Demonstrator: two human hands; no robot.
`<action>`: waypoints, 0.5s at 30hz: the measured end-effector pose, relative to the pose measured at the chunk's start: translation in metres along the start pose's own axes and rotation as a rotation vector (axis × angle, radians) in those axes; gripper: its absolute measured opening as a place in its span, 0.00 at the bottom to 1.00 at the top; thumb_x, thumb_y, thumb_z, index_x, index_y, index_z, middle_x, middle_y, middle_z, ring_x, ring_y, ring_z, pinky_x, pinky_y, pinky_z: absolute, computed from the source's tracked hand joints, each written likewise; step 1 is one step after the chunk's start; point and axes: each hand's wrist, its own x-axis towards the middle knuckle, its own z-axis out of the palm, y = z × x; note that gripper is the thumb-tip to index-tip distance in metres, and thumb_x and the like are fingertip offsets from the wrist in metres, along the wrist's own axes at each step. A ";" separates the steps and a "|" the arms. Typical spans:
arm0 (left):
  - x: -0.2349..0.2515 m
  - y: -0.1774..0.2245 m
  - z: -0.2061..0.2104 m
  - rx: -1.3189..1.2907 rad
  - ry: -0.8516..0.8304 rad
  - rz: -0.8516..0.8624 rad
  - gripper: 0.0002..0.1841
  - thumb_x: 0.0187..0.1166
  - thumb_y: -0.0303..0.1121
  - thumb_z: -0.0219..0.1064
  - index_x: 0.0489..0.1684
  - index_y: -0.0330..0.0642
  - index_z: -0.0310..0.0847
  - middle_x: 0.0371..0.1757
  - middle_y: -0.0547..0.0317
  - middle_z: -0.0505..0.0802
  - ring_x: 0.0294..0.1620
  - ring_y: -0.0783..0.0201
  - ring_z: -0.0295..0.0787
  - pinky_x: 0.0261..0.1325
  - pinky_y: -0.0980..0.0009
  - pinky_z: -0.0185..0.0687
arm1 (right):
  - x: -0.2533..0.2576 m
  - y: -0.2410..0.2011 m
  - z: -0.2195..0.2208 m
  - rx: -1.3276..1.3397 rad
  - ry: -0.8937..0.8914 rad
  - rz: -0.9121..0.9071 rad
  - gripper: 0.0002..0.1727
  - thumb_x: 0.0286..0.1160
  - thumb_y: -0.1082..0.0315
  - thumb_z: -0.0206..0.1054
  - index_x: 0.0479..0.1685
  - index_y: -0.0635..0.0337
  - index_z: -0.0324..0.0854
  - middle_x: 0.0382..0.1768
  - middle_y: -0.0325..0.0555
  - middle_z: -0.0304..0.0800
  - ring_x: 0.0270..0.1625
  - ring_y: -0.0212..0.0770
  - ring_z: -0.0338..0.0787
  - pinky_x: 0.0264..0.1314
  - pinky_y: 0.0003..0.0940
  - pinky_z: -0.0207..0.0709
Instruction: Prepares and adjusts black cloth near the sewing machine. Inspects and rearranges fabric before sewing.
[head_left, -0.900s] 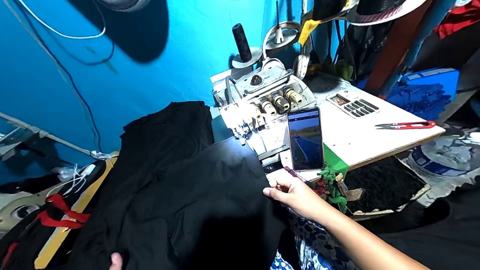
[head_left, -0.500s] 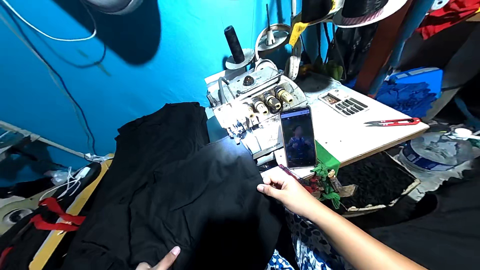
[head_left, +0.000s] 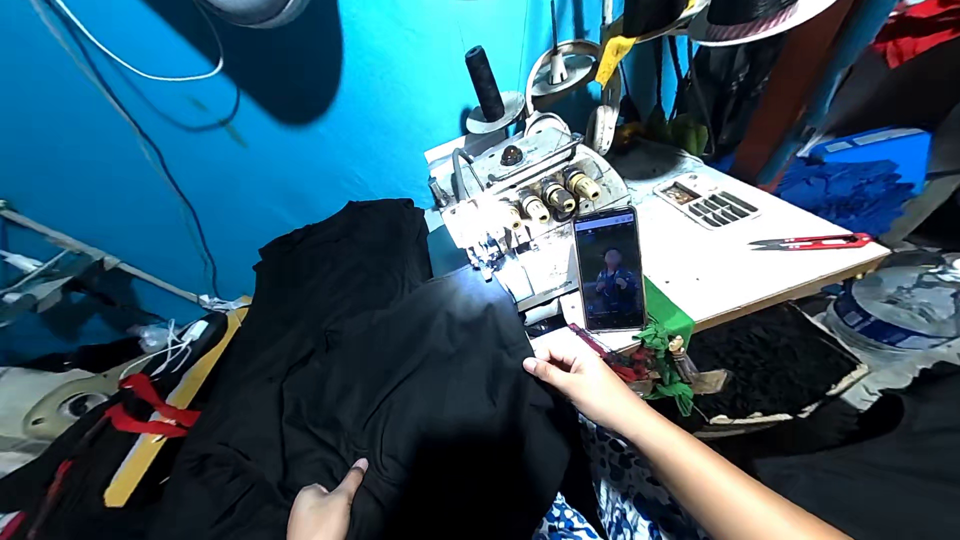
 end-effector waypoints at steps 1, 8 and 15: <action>0.000 -0.001 -0.003 0.001 0.015 -0.002 0.29 0.75 0.48 0.76 0.40 0.20 0.80 0.40 0.35 0.87 0.45 0.46 0.83 0.53 0.44 0.76 | 0.000 0.001 0.001 0.011 0.007 -0.006 0.12 0.83 0.60 0.69 0.31 0.54 0.86 0.24 0.35 0.82 0.28 0.29 0.79 0.35 0.27 0.75; -0.006 -0.003 -0.017 -0.557 0.455 0.152 0.22 0.82 0.34 0.67 0.61 0.20 0.75 0.52 0.48 0.87 0.50 0.80 0.83 0.61 0.76 0.78 | -0.005 0.002 -0.003 0.027 0.007 0.068 0.12 0.84 0.59 0.67 0.31 0.53 0.84 0.23 0.33 0.80 0.27 0.27 0.78 0.34 0.24 0.73; 0.002 0.013 -0.031 -0.643 0.561 0.380 0.22 0.80 0.28 0.66 0.67 0.18 0.71 0.59 0.46 0.87 0.59 0.83 0.82 0.68 0.82 0.75 | -0.011 -0.005 0.003 0.118 0.065 0.092 0.14 0.78 0.64 0.72 0.25 0.53 0.76 0.18 0.34 0.75 0.22 0.28 0.74 0.29 0.24 0.69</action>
